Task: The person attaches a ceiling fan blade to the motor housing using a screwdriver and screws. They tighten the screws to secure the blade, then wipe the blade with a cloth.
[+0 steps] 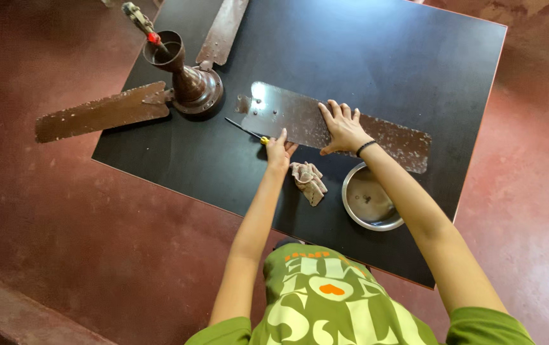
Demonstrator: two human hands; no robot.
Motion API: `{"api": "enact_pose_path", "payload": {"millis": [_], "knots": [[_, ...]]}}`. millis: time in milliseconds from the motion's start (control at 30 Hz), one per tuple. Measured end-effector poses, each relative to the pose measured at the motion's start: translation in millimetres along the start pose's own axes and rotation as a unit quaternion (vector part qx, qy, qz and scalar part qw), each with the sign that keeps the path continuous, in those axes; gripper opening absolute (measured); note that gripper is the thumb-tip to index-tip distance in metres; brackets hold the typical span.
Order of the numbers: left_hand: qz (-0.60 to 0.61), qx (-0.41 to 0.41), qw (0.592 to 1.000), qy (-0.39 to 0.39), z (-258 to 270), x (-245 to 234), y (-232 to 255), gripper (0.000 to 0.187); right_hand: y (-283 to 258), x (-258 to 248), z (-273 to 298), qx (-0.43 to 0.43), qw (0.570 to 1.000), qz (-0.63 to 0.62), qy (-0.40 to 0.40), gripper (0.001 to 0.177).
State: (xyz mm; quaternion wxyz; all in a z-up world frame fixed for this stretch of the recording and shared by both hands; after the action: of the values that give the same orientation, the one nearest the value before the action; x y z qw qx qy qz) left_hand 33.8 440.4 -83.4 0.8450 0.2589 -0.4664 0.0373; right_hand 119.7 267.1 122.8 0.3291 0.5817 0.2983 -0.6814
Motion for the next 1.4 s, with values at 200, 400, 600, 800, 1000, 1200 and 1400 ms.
{"api": "enact_pose_path", "payload": {"millis": [200,400,600,800,1000,1200,1400], "knots": [[-0.009,0.02,0.999,0.03,-21,-14,23,0.015,6,29,-35,0.019,1.0,-0.018,-0.008,0.146],[-0.043,-0.006,0.997,0.06,-48,-23,45,0.017,-3,46,-77,0.013,1.0,-0.008,0.014,0.145],[-0.092,-0.043,0.991,0.091,-88,-30,62,0.017,-8,72,-117,0.059,0.998,-0.012,-0.03,0.142],[-0.108,-0.098,0.986,0.082,-120,-38,69,0.018,-5,94,-146,0.095,0.993,-0.036,-0.052,0.141],[-0.167,-0.118,0.974,0.099,-140,-49,69,0.016,-1,122,-167,0.094,0.992,-0.056,-0.063,0.139],[-0.198,-0.171,0.96,0.099,-144,-64,59,0.015,7,144,-176,0.082,0.992,-0.062,-0.075,0.137],[-0.234,-0.177,0.952,0.084,-145,-65,57,0.014,13,152,-180,0.081,0.99,-0.067,-0.093,0.137]]}}
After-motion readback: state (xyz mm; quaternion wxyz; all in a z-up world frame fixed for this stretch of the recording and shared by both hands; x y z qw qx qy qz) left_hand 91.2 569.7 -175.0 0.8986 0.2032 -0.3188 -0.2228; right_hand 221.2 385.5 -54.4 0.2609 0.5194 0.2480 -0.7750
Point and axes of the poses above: each hand's wrist, its own z-axis away from the middle knuckle, its own x-axis out of the palm, y = z × x, the point moved 8 cm from there along -z, towards the middle knuckle, and after that the axes turned 15 degrees about z, right-handed, at the moved point
